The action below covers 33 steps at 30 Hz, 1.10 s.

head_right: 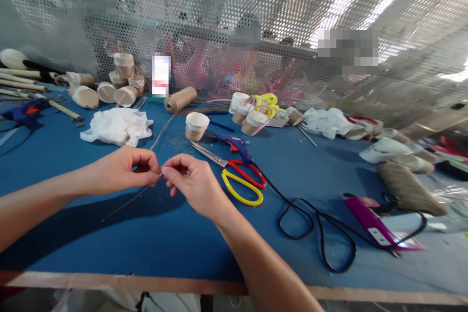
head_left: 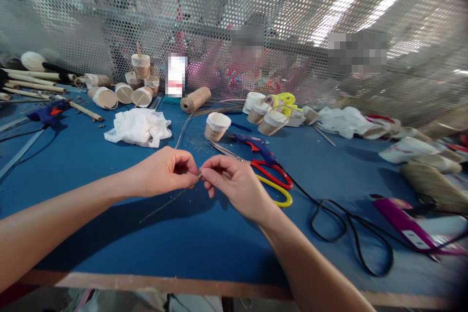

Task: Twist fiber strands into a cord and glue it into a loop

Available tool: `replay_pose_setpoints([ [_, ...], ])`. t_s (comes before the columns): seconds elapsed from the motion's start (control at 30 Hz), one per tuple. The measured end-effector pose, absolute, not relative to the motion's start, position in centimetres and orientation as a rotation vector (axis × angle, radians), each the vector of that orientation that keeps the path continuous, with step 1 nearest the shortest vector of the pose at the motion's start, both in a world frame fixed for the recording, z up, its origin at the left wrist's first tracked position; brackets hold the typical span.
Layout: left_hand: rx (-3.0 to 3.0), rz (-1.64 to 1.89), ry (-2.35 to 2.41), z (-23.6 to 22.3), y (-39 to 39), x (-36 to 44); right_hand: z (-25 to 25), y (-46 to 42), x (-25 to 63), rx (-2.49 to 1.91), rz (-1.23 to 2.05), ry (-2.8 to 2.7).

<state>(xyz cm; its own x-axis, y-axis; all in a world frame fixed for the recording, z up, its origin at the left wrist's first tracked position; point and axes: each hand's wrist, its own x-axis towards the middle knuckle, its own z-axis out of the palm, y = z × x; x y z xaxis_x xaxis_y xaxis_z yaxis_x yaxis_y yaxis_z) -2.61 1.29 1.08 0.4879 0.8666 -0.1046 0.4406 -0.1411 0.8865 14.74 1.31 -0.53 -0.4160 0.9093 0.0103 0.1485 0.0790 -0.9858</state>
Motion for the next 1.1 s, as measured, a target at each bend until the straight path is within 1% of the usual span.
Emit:
replay_pose_setpoints([
  [0.2,1.930,0.629,1.203,0.6,1.2,-2.5,-1.1,1.4,14.4,-1.092,1.298,-1.692],
  [0.4,2.033,0.639,1.220,0.7,1.3,-2.2,-1.2,1.5,14.5,-1.116,1.227,-1.732],
  [0.53,2.175,0.632,1.316,0.7,1.3,-1.9,-1.3,1.8,14.5,-1.134,1.190,-1.711],
  [0.93,2.409,0.608,1.413,0.4,1.9,-1.5,-1.8,2.1,14.2,-1.200,1.105,-1.552],
  [1.1,2.535,0.588,1.434,0.3,1.9,-1.5,-1.6,2.2,14.4,-1.178,1.154,-1.558],
])
